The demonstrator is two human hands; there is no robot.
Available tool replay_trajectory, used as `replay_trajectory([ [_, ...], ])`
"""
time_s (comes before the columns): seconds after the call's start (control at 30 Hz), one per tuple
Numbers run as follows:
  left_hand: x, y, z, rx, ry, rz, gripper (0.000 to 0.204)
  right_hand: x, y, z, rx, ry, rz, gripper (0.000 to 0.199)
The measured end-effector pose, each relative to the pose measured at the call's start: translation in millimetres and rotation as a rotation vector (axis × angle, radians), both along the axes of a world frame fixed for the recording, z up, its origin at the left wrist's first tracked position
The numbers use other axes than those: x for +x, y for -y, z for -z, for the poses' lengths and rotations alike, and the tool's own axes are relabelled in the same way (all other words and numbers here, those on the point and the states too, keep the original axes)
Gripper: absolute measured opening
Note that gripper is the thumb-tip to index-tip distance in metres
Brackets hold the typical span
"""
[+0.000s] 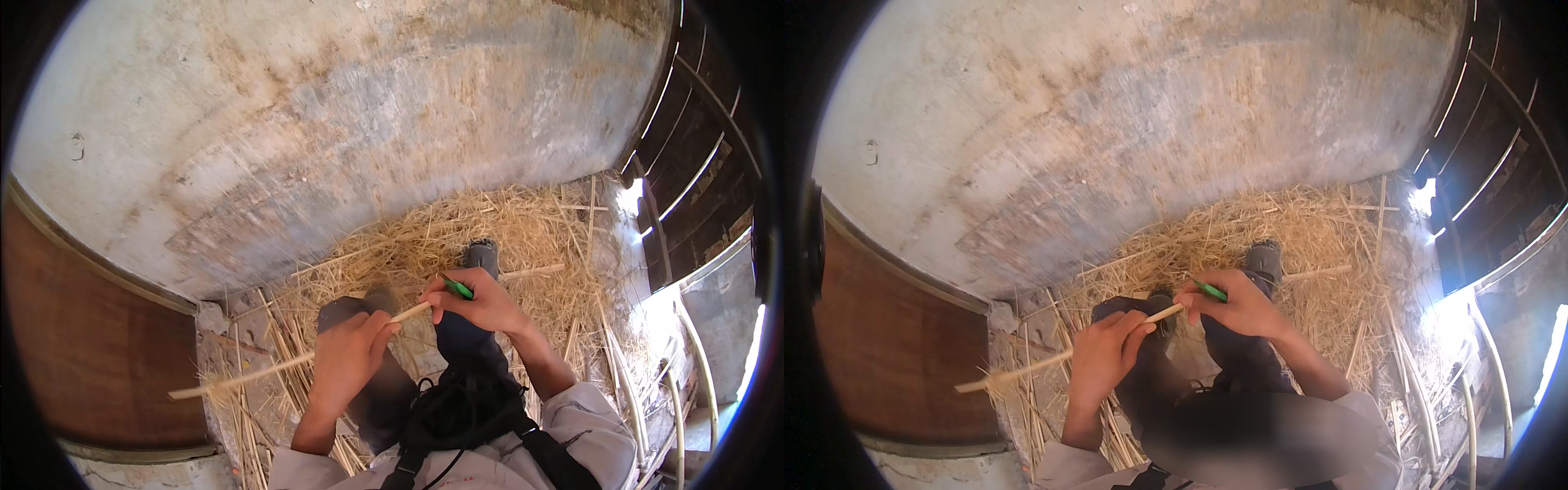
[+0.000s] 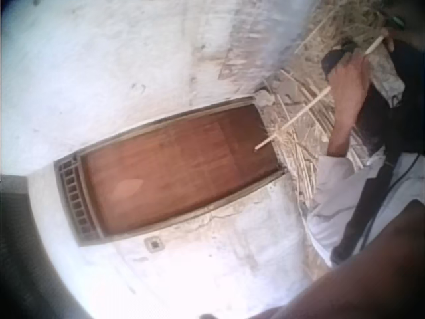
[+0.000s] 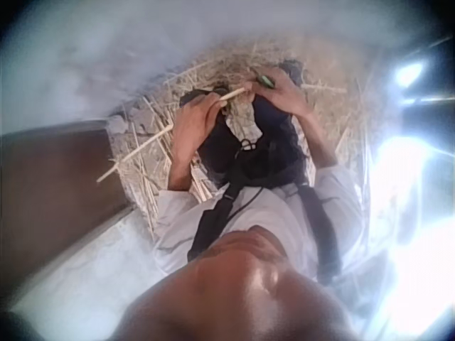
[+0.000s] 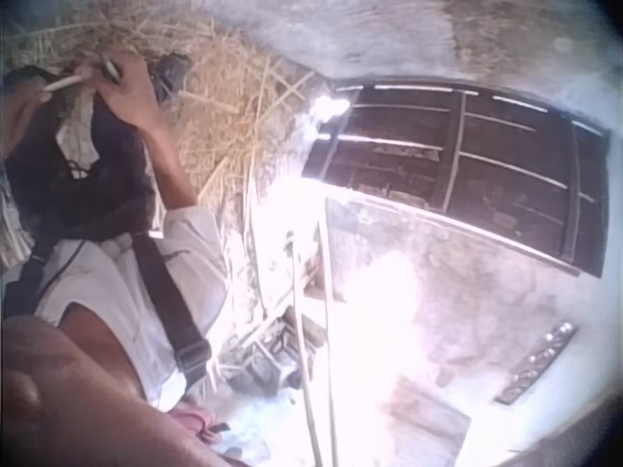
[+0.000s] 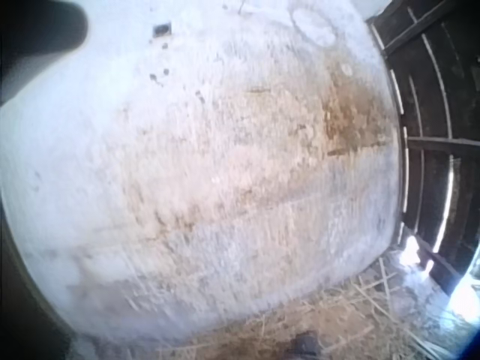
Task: The person whittles a long wooden stick using a small green utility knife while sitting on a floor covered in straw.
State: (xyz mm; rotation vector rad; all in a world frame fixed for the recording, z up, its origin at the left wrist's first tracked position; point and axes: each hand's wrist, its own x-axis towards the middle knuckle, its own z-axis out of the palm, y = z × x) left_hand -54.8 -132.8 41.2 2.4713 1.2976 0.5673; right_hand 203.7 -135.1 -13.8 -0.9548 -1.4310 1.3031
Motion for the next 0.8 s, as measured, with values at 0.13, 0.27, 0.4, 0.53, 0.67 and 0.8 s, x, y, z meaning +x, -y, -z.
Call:
replay_trajectory([
  [0.13, 1, -9, -18, 0.255, -0.031, 0.026, 0.022, 5, 7, 0, -0.189, -0.124, -0.094, 0.022],
  [0.27, 1, -13, -23, 0.323, -0.082, 0.091, 0.029, 5, 12, 6, -0.323, -0.222, -0.199, 0.029],
  [0.4, 5, -19, -22, 0.402, -0.099, 0.156, 0.034, 1, 16, 23, -0.302, -0.221, -0.237, 0.036],
  [0.53, 13, -23, -27, 0.558, 0.000, 0.180, 0.042, -1, 22, 40, -0.344, -0.365, -0.250, 0.033],
  [0.67, 10, -21, -10, 0.621, 0.316, 0.021, 0.063, 1, 25, 54, -0.354, -0.429, -0.258, 0.035],
  [0.8, 24, -23, 18, 0.314, 0.978, -0.078, 0.060, -15, 27, 50, -0.292, -0.336, -0.221, 0.035],
])
